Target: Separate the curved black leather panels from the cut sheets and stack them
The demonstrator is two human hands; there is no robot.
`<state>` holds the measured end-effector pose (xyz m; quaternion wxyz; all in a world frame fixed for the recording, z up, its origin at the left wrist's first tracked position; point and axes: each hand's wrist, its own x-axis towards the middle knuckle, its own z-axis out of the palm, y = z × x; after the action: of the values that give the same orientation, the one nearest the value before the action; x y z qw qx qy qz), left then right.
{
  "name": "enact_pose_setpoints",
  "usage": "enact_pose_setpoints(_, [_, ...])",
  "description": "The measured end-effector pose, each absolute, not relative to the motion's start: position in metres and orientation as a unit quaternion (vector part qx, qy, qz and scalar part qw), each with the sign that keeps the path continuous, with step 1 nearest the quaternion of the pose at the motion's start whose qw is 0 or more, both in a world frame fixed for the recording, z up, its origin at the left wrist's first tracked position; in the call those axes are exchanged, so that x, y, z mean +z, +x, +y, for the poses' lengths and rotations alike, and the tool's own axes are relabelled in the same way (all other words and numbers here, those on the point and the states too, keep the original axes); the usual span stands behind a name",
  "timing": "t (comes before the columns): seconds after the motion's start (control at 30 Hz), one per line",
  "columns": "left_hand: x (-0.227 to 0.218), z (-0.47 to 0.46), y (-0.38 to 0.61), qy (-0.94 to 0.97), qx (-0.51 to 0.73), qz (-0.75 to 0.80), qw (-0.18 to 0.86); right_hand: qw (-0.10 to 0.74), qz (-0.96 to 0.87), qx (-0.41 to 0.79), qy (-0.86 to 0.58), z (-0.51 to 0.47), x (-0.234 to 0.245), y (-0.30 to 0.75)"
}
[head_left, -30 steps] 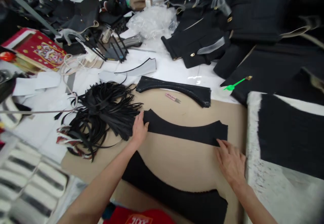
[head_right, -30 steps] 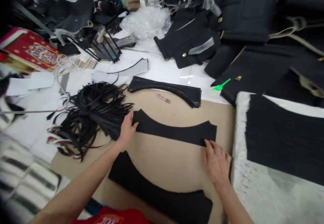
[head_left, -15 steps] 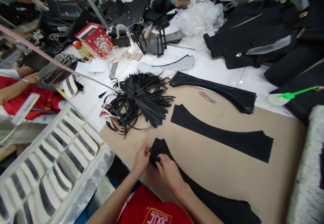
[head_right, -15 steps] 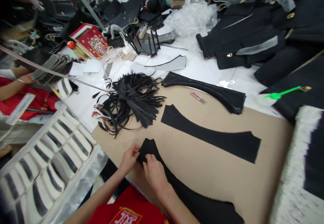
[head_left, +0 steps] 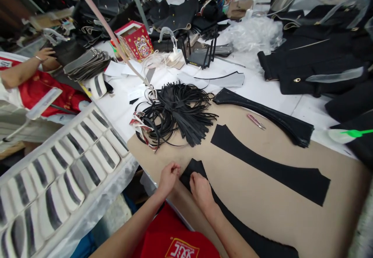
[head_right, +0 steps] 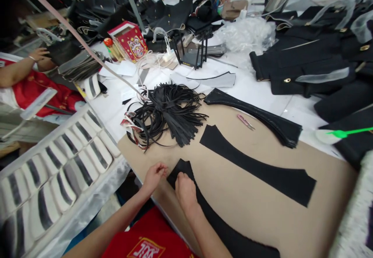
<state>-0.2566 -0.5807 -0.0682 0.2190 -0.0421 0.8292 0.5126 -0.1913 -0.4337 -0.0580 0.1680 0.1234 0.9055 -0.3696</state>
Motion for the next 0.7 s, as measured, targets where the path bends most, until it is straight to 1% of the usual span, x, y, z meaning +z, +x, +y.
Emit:
enact_pose_setpoints(0.17, [-0.050, -0.565, -0.246, 0.002, 0.521, 0.819, 0.241, 0.140, 0.845, -0.490, 0.164, -0.421, -0.070, -0.179])
enact_pose_setpoints(0.33, [-0.054, -0.551, -0.238, 0.029, 0.505, 0.820, 0.266, 0.120, 0.775, -0.589, 0.195, -0.414, -0.079, -0.169])
enact_pose_setpoints(0.53, [-0.068, -0.548, -0.234, 0.012, 0.497, 0.817, 0.294, 0.111, 0.715, -0.659, 0.207, -0.403, -0.086, -0.163])
enact_pose_setpoints(0.7, [-0.069, -0.543, -0.232, -0.001, 0.498, 0.822, 0.277, 0.101, 0.673, -0.700, 0.216, -0.399, -0.095, -0.159])
